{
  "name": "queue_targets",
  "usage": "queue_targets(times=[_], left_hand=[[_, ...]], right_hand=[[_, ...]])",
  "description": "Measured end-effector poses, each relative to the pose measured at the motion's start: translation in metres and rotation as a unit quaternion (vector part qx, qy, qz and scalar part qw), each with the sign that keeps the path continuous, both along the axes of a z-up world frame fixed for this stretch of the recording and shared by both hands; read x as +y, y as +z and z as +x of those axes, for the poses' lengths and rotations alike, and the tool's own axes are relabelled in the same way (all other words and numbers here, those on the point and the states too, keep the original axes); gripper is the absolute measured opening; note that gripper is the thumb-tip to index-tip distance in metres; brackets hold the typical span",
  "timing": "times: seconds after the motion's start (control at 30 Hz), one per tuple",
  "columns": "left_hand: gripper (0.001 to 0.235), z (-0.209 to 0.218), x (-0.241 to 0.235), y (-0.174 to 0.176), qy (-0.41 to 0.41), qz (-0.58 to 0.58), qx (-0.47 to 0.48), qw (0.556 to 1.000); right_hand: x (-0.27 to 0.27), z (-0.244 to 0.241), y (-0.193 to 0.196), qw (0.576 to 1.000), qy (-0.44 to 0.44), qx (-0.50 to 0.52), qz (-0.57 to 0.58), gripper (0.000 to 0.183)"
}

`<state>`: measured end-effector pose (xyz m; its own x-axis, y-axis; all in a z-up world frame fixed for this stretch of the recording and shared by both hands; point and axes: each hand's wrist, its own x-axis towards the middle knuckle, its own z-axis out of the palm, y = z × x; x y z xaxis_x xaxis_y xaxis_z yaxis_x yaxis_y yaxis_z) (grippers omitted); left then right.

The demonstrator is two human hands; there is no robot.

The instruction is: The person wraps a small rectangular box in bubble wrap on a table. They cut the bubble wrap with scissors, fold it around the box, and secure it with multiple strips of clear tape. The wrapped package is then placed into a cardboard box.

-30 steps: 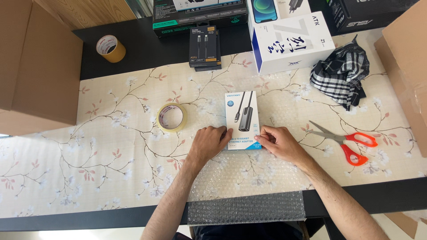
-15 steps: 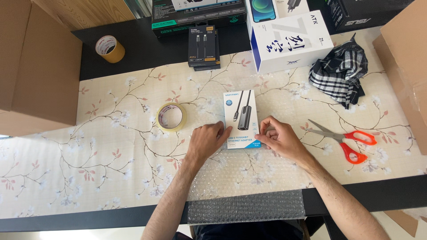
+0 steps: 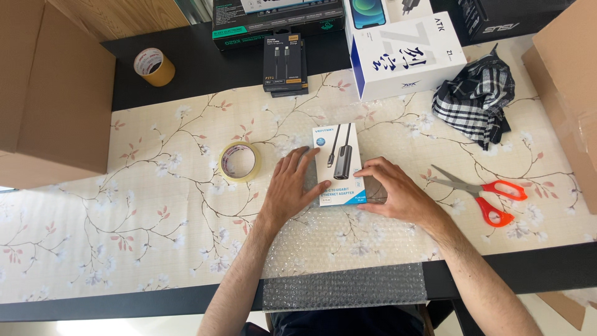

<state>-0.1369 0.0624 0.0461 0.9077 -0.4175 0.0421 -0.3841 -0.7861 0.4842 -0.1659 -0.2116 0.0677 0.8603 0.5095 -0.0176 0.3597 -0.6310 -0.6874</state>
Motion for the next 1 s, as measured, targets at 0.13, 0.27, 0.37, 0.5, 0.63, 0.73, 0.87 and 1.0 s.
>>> queue_targets(times=[0.13, 0.27, 0.37, 0.5, 0.63, 0.73, 0.87, 1.0], left_hand=[[0.082, 0.000, 0.001, -0.002, 0.003, 0.002, 0.014, 1.000], [0.078, -0.003, 0.001, -0.007, 0.006, -0.001, 0.003, 1.000], [0.070, -0.006, 0.002, -0.006, 0.013, -0.026, 0.001, 1.000], [0.054, -0.013, 0.009, 0.004, 0.030, -0.076, -0.024, 0.996], [0.060, -0.014, 0.024, -0.030, 0.033, -0.001, -0.016, 0.999], [0.061, -0.020, 0.027, -0.040, 0.046, 0.064, -0.041, 0.996], [0.062, -0.020, 0.024, -0.047, 0.069, 0.090, -0.055, 0.992], [0.063, -0.018, 0.032, -0.055, 0.088, 0.110, -0.040, 0.989]], right_hand=[[-0.002, -0.002, -0.005, 1.000, 0.006, -0.008, 0.007, 0.069], [-0.006, -0.004, -0.013, 1.000, -0.013, -0.001, 0.021, 0.074], [-0.010, -0.005, -0.026, 0.999, -0.019, -0.015, 0.029, 0.066], [-0.010, -0.007, -0.027, 0.999, -0.024, -0.030, 0.024, 0.059], [-0.014, -0.002, -0.042, 0.993, -0.076, -0.082, -0.033, 0.052], [-0.009, -0.003, -0.037, 0.983, -0.103, -0.098, -0.118, 0.058], [-0.004, 0.001, -0.034, 0.981, -0.093, -0.091, -0.147, 0.059], [-0.004, 0.014, -0.041, 0.984, -0.067, -0.098, -0.130, 0.059]])
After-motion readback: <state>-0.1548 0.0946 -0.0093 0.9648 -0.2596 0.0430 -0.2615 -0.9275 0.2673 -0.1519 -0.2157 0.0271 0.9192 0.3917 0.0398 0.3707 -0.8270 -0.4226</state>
